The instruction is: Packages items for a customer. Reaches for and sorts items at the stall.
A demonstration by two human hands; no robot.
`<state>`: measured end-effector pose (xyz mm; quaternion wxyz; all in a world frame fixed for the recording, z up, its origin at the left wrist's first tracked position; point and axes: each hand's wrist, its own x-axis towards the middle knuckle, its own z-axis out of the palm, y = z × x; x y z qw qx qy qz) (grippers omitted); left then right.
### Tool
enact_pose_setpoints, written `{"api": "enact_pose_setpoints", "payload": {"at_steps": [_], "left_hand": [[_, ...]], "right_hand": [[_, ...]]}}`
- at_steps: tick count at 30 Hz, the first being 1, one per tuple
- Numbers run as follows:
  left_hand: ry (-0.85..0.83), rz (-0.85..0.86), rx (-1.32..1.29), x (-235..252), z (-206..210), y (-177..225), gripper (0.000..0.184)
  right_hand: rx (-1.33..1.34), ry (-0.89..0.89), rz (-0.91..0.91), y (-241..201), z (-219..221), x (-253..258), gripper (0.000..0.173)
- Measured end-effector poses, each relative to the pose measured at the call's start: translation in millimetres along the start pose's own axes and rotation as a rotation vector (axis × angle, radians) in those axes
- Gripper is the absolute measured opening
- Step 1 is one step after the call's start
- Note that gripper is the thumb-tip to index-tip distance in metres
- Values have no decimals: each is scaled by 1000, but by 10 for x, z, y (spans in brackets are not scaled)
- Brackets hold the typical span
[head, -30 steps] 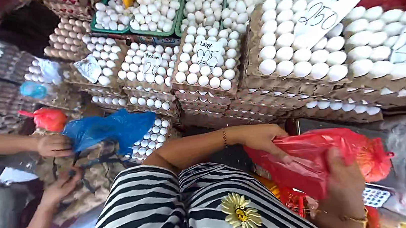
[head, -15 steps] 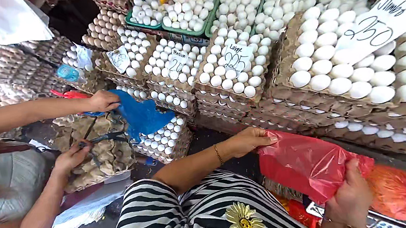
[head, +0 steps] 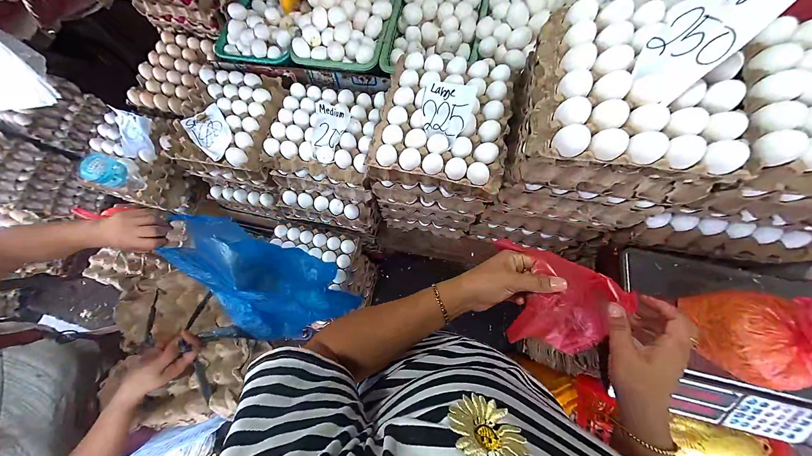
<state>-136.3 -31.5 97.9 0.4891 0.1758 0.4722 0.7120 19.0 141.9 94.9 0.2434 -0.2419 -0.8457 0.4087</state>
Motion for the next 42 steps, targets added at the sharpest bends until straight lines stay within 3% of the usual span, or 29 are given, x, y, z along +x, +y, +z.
{"api": "enact_pose_setpoints", "payload": {"at_steps": [2,6,9,13,15,16,17,18,19,20,22,25,27,29,31,33,35,38,40,42], "left_hand": [[13,-41,30,41,120,-47,9],[71,-66,101,22,309,-45,16],[142,4,-5,41,231,4,14],[139,155,-208,155,-10,207,16],[126,210,-14,276,98,267,15],[75,232,152,338,214,249,16],[-26,245,318,392,347,202,20],[-170,261,452,450,474,137,19],[-319,282,571,521,591,72,18],[-438,298,698,590,675,24,18],[-475,312,1089,683,685,28,20],[-205,36,1637,781,401,154,38],[-8,-220,1749,843,109,167,60],[50,-310,1693,857,-34,137,65],[-19,-224,1504,903,41,17,57],[-92,-142,1169,999,370,-148,55],[-161,-124,811,1078,816,-326,55],[-220,-41,650,1219,1264,-483,72],[-187,51,748,1360,1302,-498,58],[-162,84,800,1521,1190,-470,28]], "right_hand": [[187,-143,-74,-152,60,-34,64],[448,-395,-116,-107,186,-3,27],[470,-335,-28,205,5,90,14],[148,-78,312,886,-331,162,22],[41,-63,331,996,-429,129,37],[49,-103,275,940,-446,110,57],[80,-146,188,851,-424,87,76],[117,-190,98,741,-389,78,82],[148,-237,19,639,-369,88,73],[156,-290,-32,561,-386,108,54],[90,-377,-92,562,-531,184,28],[-11,-354,-111,825,-947,336,23],[-155,-284,-72,1046,-1296,482,20],[-283,-255,-2,1197,-1578,688,19],[-264,-279,-48,1264,-1662,844,19],[-151,-305,-118,1132,-1557,885,15],[-23,-257,-73,925,-1353,781,14],[176,-163,98,792,-1063,739,23],[302,-171,190,817,-1009,779,27],[361,-199,243,861,-1135,778,29]]}}
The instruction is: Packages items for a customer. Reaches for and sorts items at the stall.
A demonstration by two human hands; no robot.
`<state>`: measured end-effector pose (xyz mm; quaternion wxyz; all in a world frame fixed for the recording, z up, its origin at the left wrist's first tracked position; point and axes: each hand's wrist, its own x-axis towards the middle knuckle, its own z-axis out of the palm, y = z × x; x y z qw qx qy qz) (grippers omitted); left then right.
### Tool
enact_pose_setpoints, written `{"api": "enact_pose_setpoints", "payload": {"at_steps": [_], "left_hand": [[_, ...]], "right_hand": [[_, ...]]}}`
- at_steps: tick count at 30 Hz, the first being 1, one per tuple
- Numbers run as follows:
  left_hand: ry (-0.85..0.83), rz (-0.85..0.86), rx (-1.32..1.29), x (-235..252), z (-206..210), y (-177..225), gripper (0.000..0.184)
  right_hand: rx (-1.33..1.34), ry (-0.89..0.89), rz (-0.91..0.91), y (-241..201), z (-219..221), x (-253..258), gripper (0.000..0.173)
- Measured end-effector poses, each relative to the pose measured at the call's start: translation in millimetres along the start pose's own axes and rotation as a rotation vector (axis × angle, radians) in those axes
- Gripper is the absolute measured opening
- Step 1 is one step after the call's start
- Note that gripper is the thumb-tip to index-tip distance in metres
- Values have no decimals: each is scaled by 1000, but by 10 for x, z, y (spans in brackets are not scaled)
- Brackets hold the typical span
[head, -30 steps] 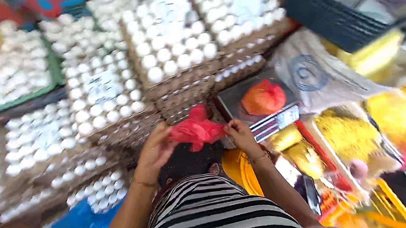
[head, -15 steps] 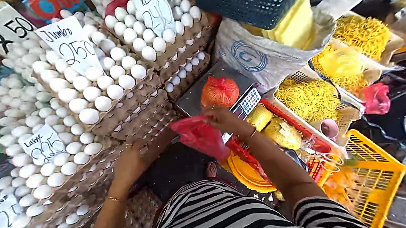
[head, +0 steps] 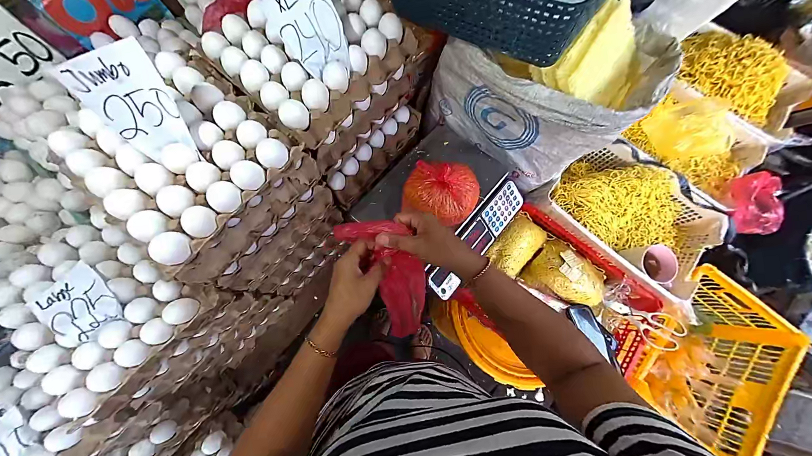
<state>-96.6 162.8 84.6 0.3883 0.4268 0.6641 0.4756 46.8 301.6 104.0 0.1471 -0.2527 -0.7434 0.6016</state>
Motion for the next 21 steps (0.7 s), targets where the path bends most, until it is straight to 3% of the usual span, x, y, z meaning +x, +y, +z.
{"api": "enact_pose_setpoints", "payload": {"at_steps": [3,6,7,10,13,17,21], "left_hand": [[-28,-8,-48,148,-281,-96,16],[-7,-26,-73,339,-477,-124,19],[-4,-41,-49,395,-502,-116,20],[-18,-67,36,513,-509,-117,28],[-64,-71,-44,640,-501,-80,36],[-160,-53,-225,699,-574,34,34],[-250,40,-179,828,-663,57,53]], "right_hand": [[-91,68,-12,42,-321,-166,30],[-460,269,-85,35,-601,-140,27],[-619,290,-17,40,-675,-41,30],[-910,193,355,252,-722,292,60],[-944,159,466,341,-709,445,57],[-782,129,275,403,-899,364,32],[-632,305,175,393,-1113,203,24]]}}
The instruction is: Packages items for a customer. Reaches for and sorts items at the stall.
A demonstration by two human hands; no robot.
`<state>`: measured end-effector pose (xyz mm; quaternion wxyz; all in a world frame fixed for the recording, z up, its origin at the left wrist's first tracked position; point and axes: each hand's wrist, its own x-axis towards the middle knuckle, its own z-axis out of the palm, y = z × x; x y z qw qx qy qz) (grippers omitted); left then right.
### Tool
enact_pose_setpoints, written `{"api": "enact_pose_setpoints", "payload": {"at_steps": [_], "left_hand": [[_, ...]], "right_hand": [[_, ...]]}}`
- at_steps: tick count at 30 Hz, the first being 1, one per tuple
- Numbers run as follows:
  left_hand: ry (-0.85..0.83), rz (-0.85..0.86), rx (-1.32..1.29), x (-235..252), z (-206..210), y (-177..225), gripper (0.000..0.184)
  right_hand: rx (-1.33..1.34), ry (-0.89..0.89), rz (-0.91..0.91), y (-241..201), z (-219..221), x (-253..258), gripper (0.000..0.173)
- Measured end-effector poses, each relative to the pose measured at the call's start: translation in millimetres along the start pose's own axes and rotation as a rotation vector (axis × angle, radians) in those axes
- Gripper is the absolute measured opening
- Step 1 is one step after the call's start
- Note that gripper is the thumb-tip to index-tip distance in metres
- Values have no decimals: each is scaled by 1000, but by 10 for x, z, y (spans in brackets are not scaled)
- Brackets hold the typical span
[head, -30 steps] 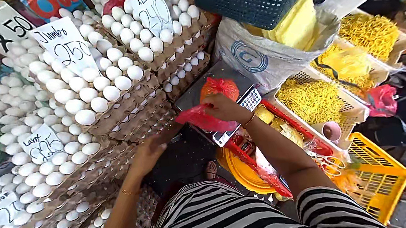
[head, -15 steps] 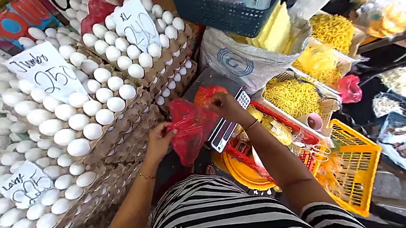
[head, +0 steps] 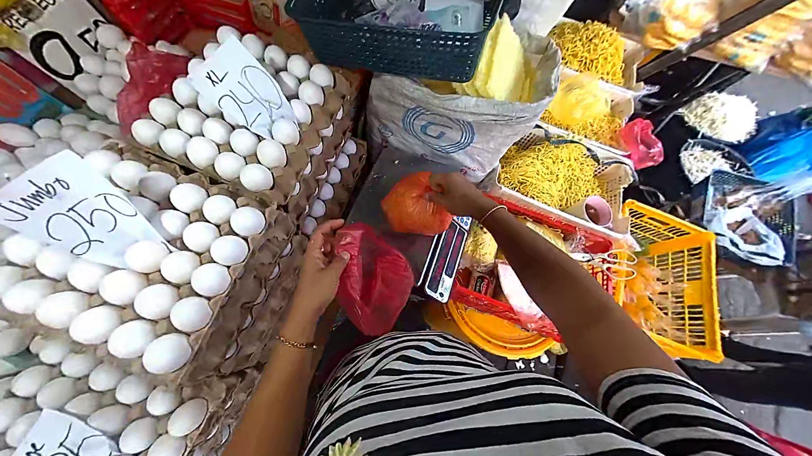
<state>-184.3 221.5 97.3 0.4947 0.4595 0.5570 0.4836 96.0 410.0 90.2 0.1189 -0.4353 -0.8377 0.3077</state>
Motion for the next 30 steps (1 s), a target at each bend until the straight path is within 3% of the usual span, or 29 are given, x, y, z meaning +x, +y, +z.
{"api": "enact_pose_setpoints", "payload": {"at_steps": [2,4,9,11,13,14,16,19,23,28,30], "left_hand": [[-44,-13,11,48,-13,9,50],[-50,-38,-37,80,21,25,36],[-97,-91,-392,223,167,22,40],[-158,-90,-539,303,220,42,42],[-225,-32,-654,409,180,104,42],[-218,11,-672,453,132,187,39],[-207,134,-584,530,-42,409,37],[-233,280,-280,543,-194,757,38],[-583,313,-92,70,150,931,28],[-944,369,-360,-74,536,923,30],[-1009,376,-444,-56,633,981,30]], "right_hand": [[171,143,56,-23,-74,-101,22],[449,338,93,-81,-112,-208,19],[1268,659,-74,-522,-170,-551,22],[1409,669,-56,-713,-17,-693,4],[1408,574,28,-869,240,-797,32],[1417,532,40,-903,375,-762,31],[1454,429,-1,-885,624,-622,9],[1223,241,-189,-906,734,-545,15],[606,205,-202,-1087,808,-801,13],[375,253,-4,-1043,779,-1522,16],[200,167,98,-1005,752,-1911,33]]}}
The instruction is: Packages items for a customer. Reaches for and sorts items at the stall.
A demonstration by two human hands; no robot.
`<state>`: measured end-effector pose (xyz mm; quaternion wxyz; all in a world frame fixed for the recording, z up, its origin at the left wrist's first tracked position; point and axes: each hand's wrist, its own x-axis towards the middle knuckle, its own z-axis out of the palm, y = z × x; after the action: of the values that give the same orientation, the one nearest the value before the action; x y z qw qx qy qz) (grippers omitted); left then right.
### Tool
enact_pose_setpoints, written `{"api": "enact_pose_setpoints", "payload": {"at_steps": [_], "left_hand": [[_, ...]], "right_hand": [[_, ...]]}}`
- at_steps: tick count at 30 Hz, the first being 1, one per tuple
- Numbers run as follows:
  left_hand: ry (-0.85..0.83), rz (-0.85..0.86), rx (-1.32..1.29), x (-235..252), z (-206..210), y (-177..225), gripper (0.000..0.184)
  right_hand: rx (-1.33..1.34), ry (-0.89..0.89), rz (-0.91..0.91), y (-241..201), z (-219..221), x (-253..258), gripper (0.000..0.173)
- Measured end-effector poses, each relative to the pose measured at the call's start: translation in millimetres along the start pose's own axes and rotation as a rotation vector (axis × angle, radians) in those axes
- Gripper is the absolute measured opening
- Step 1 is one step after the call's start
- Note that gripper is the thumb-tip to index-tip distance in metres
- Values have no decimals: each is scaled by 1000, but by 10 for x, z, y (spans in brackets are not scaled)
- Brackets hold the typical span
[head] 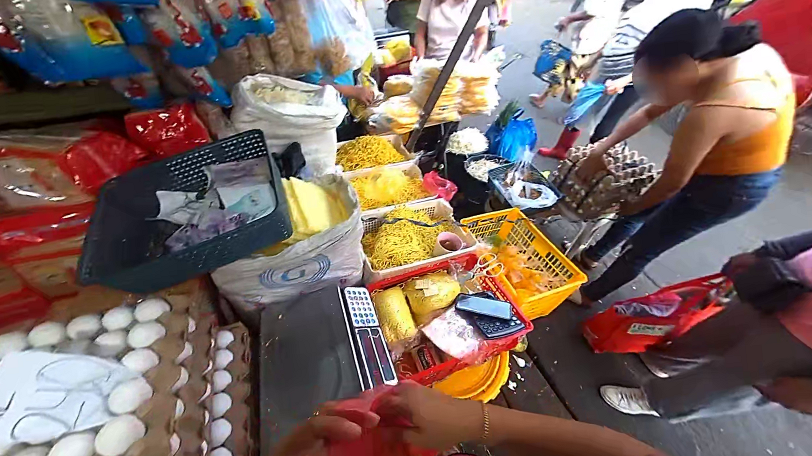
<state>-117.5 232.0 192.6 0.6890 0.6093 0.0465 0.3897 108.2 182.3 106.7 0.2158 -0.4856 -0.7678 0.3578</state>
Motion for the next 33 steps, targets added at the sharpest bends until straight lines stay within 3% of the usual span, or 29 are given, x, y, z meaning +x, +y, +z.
{"api": "enact_pose_setpoints", "payload": {"at_steps": [2,5,7,9,11,13,16,18,19,21,23,27,30,33], "left_hand": [[-23,-24,-37,80,11,-120,30],[-26,-64,-63,202,65,-379,32],[-51,-76,-54,325,180,-508,34],[-125,-98,-36,466,365,-583,36],[-210,-130,-19,617,624,-680,38],[-276,-156,-12,770,906,-800,40],[-316,-141,-33,1011,1323,-936,44],[-310,-115,-67,1150,1573,-1014,42],[-305,-105,-84,1216,1699,-1054,42],[-297,-106,-93,1348,1959,-1167,42],[-302,-155,-87,1450,2242,-1348,41],[-359,-376,-80,1596,2903,-1848,39],[-481,-487,-24,1702,3428,-2261,31],[-676,-519,119,1841,3935,-2589,26]], "right_hand": [[-176,-120,159,129,-83,-462,51],[-305,-289,516,184,-373,-1191,61],[-359,-359,751,171,-619,-1594,49],[-429,-272,831,251,-768,-1915,28],[-370,-105,766,323,-915,-2100,31],[-164,132,633,456,-890,-2140,49],[227,372,531,951,-568,-2108,85],[486,479,566,1344,-369,-2196,92],[595,521,595,1504,-313,-2300,84],[770,575,643,1732,-306,-2613,50],[853,673,645,1779,-409,-3085,32],[1114,939,450,1744,-718,-4011,16],[1300,1031,288,1733,-837,-4384,11],[1286,1140,289,1584,-851,-4464,24]]}}
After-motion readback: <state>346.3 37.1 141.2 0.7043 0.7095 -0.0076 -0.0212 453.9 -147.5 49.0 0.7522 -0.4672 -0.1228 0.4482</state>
